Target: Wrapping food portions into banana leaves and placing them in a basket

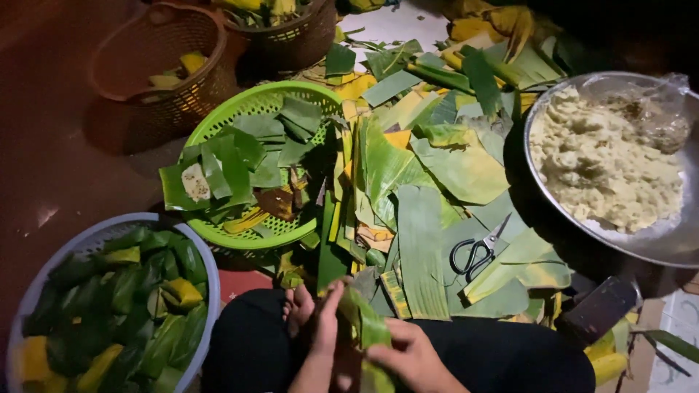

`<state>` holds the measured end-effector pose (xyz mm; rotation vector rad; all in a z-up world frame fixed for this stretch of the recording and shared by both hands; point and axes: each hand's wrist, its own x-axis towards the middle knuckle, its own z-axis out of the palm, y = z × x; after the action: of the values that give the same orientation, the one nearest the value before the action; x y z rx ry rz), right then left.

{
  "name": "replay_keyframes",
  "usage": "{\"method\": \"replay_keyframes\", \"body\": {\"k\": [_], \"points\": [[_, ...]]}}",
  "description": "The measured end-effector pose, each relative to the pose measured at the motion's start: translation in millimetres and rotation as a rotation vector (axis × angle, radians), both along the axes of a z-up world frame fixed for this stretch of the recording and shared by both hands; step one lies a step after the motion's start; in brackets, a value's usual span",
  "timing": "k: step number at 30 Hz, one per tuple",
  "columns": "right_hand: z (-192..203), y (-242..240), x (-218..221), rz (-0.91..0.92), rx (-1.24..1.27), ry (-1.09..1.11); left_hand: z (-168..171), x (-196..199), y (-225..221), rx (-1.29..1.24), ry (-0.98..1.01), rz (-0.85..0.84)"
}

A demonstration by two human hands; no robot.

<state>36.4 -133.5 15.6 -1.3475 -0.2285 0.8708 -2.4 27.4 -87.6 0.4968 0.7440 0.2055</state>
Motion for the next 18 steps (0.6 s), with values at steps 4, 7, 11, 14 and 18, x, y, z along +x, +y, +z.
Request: {"method": "replay_keyframes", "body": {"k": [4,7,11,14,18], "points": [[-25.4,-16.6,17.7,0.139,-0.304,-0.934,-3.3,-9.1,-2.4,0.575,0.130,-0.442],[45.6,-3.0,31.1,0.626,-0.519,-0.759,36.7,-16.7,10.2,1.547,0.853,-0.253],[-4.1,-14.8,32.1,0.345,-0.294,-1.039,29.7,-21.5,-27.4,0.192,0.073,-0.532],[-55.0,-13.7,22.9,0.568,-0.701,-1.190,35.8,-13.4,-32.4,-0.554,-0.317,-0.302],[-66.2,-9.1,-3.6,0.258,-0.348,-0.676,17.8,-2.5,-32.0,-0.213,0.120,0.091]]}}
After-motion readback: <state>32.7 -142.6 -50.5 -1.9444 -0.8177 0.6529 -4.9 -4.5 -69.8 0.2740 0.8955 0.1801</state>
